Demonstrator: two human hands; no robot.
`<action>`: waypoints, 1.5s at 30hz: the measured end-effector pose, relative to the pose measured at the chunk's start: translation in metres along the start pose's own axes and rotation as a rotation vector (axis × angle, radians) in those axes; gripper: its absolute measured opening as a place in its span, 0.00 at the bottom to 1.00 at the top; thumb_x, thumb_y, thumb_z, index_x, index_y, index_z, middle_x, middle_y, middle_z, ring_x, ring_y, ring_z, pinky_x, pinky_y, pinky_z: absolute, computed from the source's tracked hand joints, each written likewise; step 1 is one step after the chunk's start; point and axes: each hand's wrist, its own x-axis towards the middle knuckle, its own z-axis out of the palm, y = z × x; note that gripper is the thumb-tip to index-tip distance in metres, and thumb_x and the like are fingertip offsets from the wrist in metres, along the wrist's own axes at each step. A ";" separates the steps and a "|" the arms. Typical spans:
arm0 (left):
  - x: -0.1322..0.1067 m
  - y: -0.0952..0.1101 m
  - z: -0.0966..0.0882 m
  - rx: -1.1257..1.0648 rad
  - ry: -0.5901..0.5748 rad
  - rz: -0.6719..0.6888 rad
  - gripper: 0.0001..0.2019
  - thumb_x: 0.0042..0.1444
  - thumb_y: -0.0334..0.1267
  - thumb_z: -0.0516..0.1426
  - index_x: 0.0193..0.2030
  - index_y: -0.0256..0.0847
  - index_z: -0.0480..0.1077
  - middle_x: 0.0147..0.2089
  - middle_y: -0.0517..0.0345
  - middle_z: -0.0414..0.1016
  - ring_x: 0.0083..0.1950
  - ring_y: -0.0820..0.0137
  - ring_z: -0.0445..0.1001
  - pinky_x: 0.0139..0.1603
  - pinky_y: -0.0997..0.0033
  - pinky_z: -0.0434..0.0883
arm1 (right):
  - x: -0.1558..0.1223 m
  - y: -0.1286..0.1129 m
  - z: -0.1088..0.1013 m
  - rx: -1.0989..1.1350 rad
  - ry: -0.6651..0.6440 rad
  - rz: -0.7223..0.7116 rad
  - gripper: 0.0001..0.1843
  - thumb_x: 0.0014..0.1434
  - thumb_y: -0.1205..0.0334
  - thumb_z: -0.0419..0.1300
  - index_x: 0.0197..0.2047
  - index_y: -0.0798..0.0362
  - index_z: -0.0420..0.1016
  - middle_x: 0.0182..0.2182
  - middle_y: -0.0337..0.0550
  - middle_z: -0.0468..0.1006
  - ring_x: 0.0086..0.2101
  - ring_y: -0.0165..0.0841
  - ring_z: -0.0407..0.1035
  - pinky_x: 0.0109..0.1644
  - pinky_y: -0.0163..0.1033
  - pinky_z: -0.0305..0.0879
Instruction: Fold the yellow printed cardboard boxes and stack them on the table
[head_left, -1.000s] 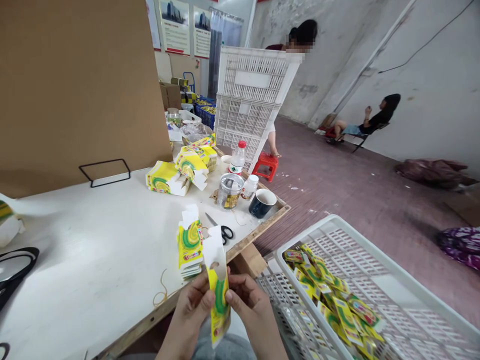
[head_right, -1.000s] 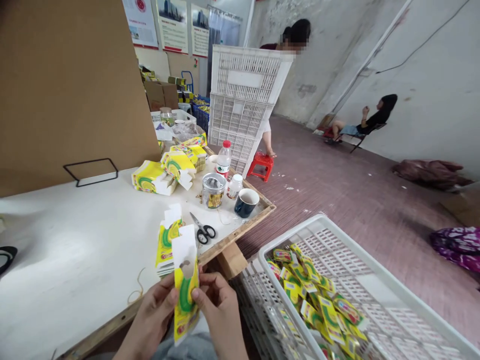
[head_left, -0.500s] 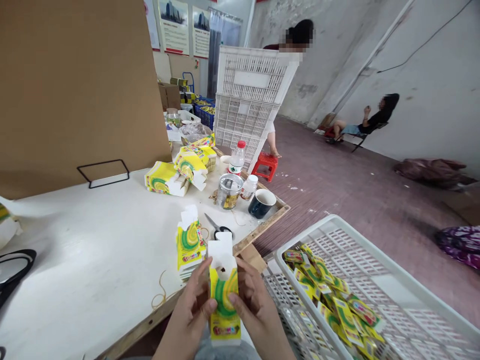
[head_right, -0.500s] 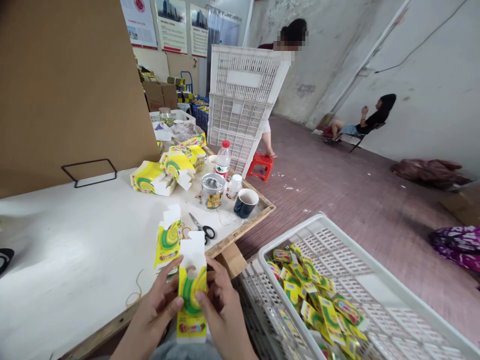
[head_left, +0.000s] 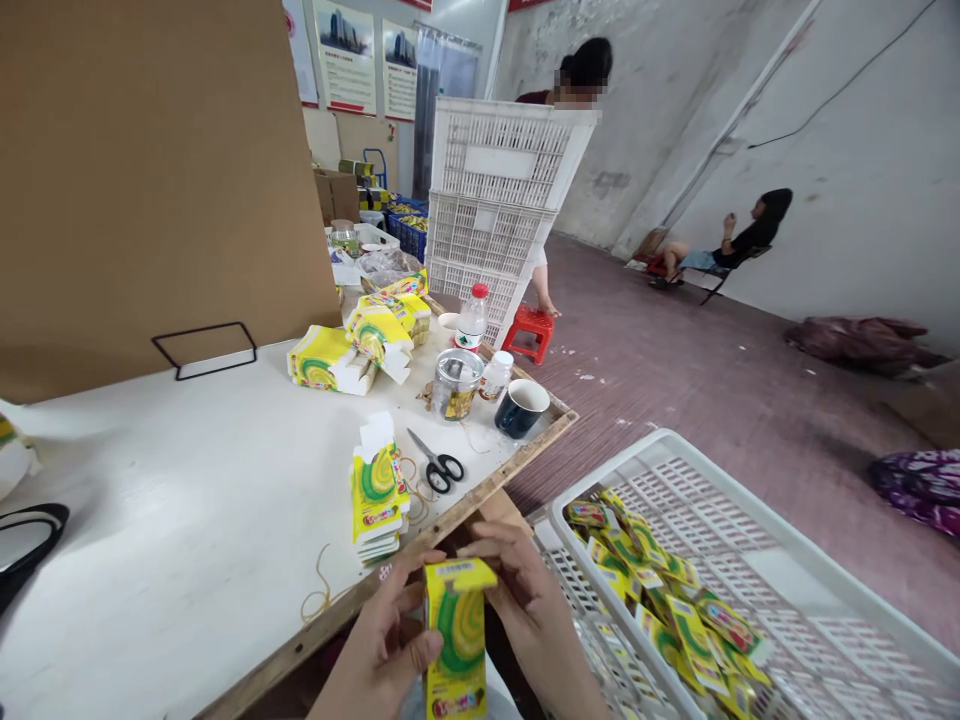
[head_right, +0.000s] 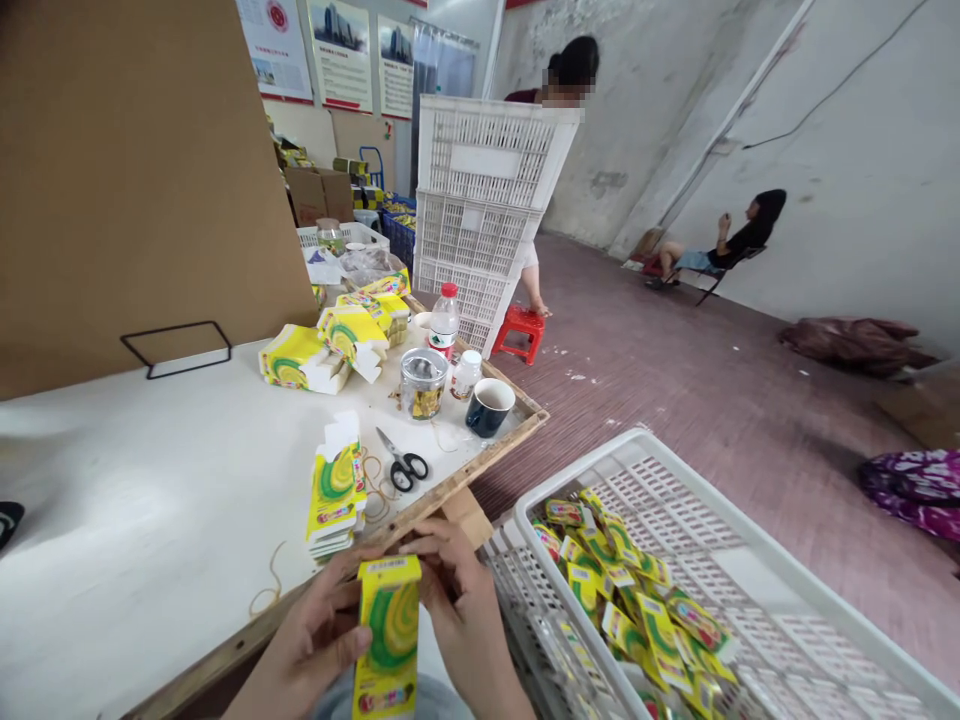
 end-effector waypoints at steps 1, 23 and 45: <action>0.000 0.001 -0.001 0.029 0.009 -0.001 0.29 0.59 0.46 0.62 0.64 0.43 0.60 0.56 0.41 0.73 0.48 0.58 0.77 0.46 0.64 0.72 | 0.000 -0.001 -0.002 -0.024 0.001 -0.031 0.19 0.65 0.48 0.57 0.46 0.54 0.78 0.43 0.51 0.76 0.43 0.35 0.72 0.47 0.37 0.68; -0.001 0.001 0.005 0.046 -0.003 0.027 0.28 0.62 0.43 0.59 0.68 0.46 0.60 0.64 0.42 0.68 0.62 0.55 0.70 0.60 0.58 0.68 | -0.006 0.014 0.009 -0.313 -0.113 0.146 0.21 0.57 0.58 0.59 0.53 0.55 0.65 0.19 0.30 0.60 0.20 0.23 0.51 0.26 0.28 0.47; 0.005 0.008 -0.001 0.127 0.000 -0.002 0.25 0.61 0.42 0.60 0.65 0.45 0.65 0.60 0.43 0.73 0.59 0.56 0.73 0.58 0.58 0.70 | -0.007 0.002 0.006 -0.341 -0.128 0.159 0.23 0.57 0.61 0.58 0.57 0.52 0.69 0.26 0.36 0.65 0.27 0.25 0.60 0.31 0.29 0.56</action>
